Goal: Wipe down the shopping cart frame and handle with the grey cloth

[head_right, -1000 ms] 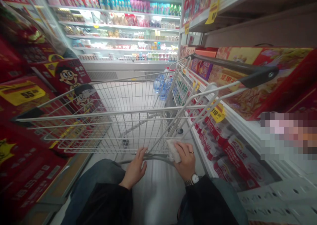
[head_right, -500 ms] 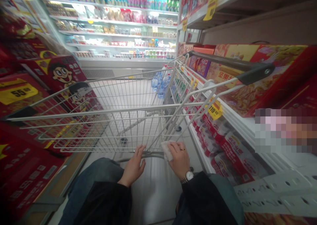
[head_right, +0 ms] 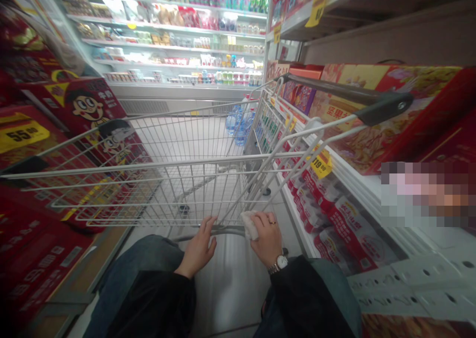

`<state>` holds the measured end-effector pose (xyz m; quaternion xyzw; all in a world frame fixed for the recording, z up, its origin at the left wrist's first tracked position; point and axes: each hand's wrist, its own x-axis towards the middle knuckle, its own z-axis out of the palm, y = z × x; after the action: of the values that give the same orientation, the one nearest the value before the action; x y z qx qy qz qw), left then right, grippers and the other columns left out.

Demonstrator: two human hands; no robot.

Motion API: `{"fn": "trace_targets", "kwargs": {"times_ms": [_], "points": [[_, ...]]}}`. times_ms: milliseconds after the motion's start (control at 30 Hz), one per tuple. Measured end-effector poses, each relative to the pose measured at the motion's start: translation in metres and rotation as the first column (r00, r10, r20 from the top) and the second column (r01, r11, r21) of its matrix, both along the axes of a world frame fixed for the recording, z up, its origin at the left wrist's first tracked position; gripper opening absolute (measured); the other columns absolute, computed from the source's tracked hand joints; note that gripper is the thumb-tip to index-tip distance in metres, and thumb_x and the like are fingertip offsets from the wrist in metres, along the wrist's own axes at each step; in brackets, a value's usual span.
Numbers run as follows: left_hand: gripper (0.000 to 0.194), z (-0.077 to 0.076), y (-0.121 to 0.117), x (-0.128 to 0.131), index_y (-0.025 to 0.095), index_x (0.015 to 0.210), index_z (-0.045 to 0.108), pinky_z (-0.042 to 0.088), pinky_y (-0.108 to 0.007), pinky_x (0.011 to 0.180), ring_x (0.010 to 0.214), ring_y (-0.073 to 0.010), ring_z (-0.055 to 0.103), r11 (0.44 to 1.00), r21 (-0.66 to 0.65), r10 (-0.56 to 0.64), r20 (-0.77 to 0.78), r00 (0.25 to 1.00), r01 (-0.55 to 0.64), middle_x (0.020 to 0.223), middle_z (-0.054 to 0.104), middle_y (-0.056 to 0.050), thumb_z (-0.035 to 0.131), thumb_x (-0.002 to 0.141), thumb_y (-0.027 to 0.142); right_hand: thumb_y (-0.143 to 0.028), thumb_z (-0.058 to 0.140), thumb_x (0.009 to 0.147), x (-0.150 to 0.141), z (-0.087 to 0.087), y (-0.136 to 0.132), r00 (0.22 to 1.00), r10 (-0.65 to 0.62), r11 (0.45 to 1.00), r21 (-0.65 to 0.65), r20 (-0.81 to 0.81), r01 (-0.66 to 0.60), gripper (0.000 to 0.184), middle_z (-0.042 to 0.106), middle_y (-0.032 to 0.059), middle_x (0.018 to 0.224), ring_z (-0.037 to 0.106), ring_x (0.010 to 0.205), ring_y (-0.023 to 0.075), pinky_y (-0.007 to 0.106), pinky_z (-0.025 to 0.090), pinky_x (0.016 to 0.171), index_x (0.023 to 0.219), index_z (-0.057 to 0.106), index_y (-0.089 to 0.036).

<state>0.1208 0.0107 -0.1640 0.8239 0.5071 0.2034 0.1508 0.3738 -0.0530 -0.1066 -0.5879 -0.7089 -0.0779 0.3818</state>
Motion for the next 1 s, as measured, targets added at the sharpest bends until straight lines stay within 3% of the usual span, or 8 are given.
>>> {"fn": "trace_targets", "kwargs": {"times_ms": [67,233,367,467,667,733,867,1000], "points": [[0.062,-0.001,0.000,0.000,0.022,0.155,0.031,0.056,-0.038,0.093,0.124,-0.0273,0.063,1.000,0.009,0.001,0.002,1.000,-0.001,0.161,0.033,-0.017,0.043,0.094,0.018,-0.006,0.057,0.066,0.001,-0.001,0.000,1.000,0.011,0.999,0.035,-0.010,-0.011,0.057,0.067,0.0084,0.115,0.056,0.106,0.0268,0.040,0.050,0.090,0.120,0.065,-0.022],[0.062,-0.004,0.001,0.000,0.021,0.155,0.031,0.057,-0.038,0.091,0.121,-0.0278,0.064,0.999,0.034,-0.005,0.008,1.000,0.005,0.160,0.034,-0.018,0.043,0.094,0.019,-0.013,0.060,0.075,0.015,0.006,-0.004,0.994,-0.090,0.928,0.355,-0.067,0.108,0.057,0.063,0.0108,0.121,0.055,0.110,0.0299,0.046,0.046,0.094,0.131,0.060,-0.023],[0.061,-0.005,0.001,-0.001,0.021,0.154,0.031,0.058,-0.040,0.090,0.120,-0.0282,0.065,0.999,0.037,-0.008,0.003,1.000,0.008,0.160,0.033,-0.018,0.043,0.094,0.019,-0.009,0.061,0.070,0.004,0.004,-0.002,0.999,-0.044,0.996,0.076,-0.002,0.044,0.048,0.065,0.0090,0.115,0.054,0.105,0.0281,0.041,0.048,0.088,0.117,0.065,-0.022],[0.062,-0.006,0.002,-0.001,0.021,0.154,0.031,0.058,-0.039,0.090,0.120,-0.0277,0.065,0.998,0.055,-0.011,0.014,1.000,0.010,0.160,0.034,-0.017,0.043,0.093,0.019,-0.005,0.058,0.068,-0.006,0.000,0.002,1.000,0.007,0.996,-0.092,0.007,-0.006,0.043,0.067,0.0067,0.106,0.055,0.099,0.0258,0.037,0.049,0.083,0.107,0.066,-0.022],[0.061,-0.005,0.001,0.000,0.021,0.153,0.031,0.057,-0.039,0.091,0.121,-0.0276,0.064,0.998,0.055,-0.010,0.016,1.000,0.009,0.159,0.034,-0.017,0.044,0.094,0.018,-0.011,0.060,0.072,0.011,0.007,-0.002,0.994,-0.070,0.957,0.274,-0.081,0.090,0.056,0.063,0.0100,0.120,0.055,0.110,0.0289,0.045,0.047,0.095,0.127,0.060,-0.022],[0.061,-0.003,0.000,0.001,0.021,0.153,0.031,0.057,-0.039,0.092,0.124,-0.0282,0.063,0.998,0.054,-0.015,0.018,1.000,0.014,0.159,0.035,-0.017,0.044,0.093,0.017,-0.010,0.060,0.070,0.012,0.008,-0.002,0.995,-0.072,0.970,0.229,-0.065,0.085,0.057,0.064,0.0096,0.120,0.055,0.110,0.0291,0.044,0.047,0.093,0.125,0.061,-0.021],[0.062,-0.003,0.000,0.001,0.021,0.154,0.031,0.057,-0.040,0.093,0.124,-0.0287,0.063,0.998,0.057,-0.014,0.009,1.000,0.013,0.159,0.036,-0.018,0.045,0.093,0.017,-0.004,0.057,0.066,-0.001,0.001,0.003,1.000,-0.010,0.999,-0.052,0.012,0.010,0.050,0.068,0.0069,0.111,0.055,0.101,0.0268,0.039,0.050,0.084,0.112,0.066,-0.021],[0.062,-0.007,0.002,0.000,0.020,0.154,0.031,0.059,-0.041,0.089,0.118,-0.0287,0.067,0.998,0.069,-0.007,0.001,1.000,0.007,0.159,0.035,-0.019,0.045,0.093,0.018,-0.006,0.058,0.070,0.000,-0.001,0.004,0.999,-0.009,0.991,0.135,-0.053,0.016,0.053,0.068,0.0076,0.112,0.057,0.103,0.0266,0.041,0.050,0.089,0.120,0.065,-0.022]]}}
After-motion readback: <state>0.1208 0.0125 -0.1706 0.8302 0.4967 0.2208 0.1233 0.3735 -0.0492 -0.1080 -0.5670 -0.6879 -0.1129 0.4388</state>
